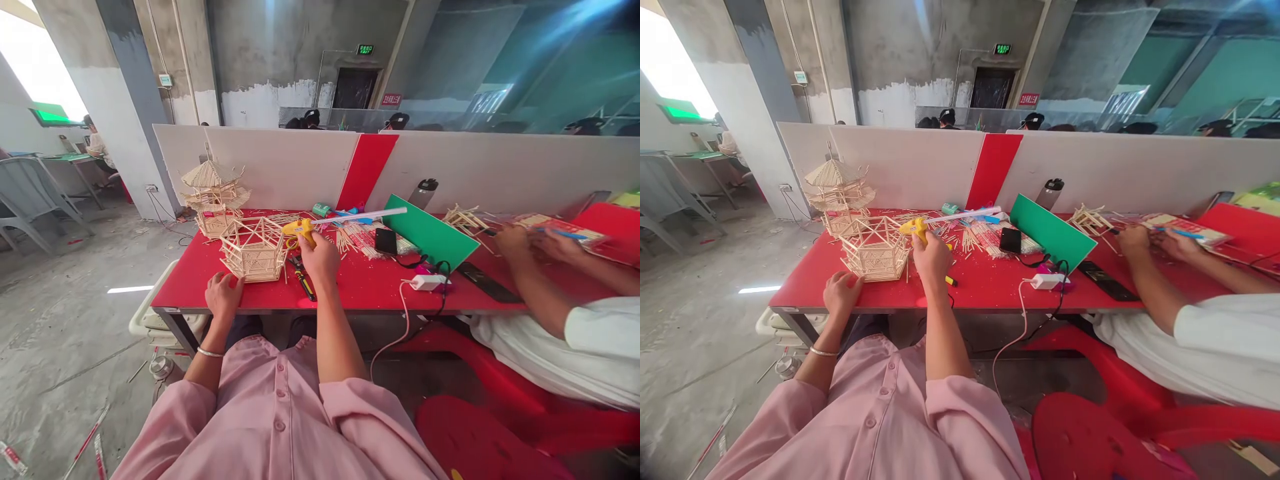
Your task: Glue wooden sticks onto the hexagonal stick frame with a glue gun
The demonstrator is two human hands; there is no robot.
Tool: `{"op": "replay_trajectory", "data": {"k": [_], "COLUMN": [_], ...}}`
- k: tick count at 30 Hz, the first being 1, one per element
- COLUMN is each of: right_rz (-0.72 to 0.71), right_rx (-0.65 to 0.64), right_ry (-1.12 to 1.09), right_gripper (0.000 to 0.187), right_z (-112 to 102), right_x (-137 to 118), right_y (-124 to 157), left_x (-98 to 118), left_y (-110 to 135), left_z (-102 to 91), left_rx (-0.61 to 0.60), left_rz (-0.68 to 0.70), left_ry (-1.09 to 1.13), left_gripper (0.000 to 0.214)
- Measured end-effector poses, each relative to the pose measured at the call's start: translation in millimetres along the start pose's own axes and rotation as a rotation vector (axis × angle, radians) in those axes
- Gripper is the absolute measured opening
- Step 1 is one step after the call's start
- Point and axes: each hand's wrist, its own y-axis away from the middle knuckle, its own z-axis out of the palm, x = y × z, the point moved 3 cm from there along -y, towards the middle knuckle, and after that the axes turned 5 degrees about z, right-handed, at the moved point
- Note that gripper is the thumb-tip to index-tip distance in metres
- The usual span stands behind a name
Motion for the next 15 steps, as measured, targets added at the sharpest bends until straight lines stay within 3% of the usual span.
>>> {"op": "replay_trajectory", "data": {"k": [15], "right_rz": [0.161], "right_rx": [-0.077], "right_ry": [-0.023], "right_gripper": [0.038], "right_z": [21], "right_x": [42], "right_y": [-19], "left_x": [10], "left_y": [4], "left_z": [-8.5], "left_rx": [-0.113], "left_rz": [0.067], "left_ry": [0.022], "left_gripper": [0.028]}}
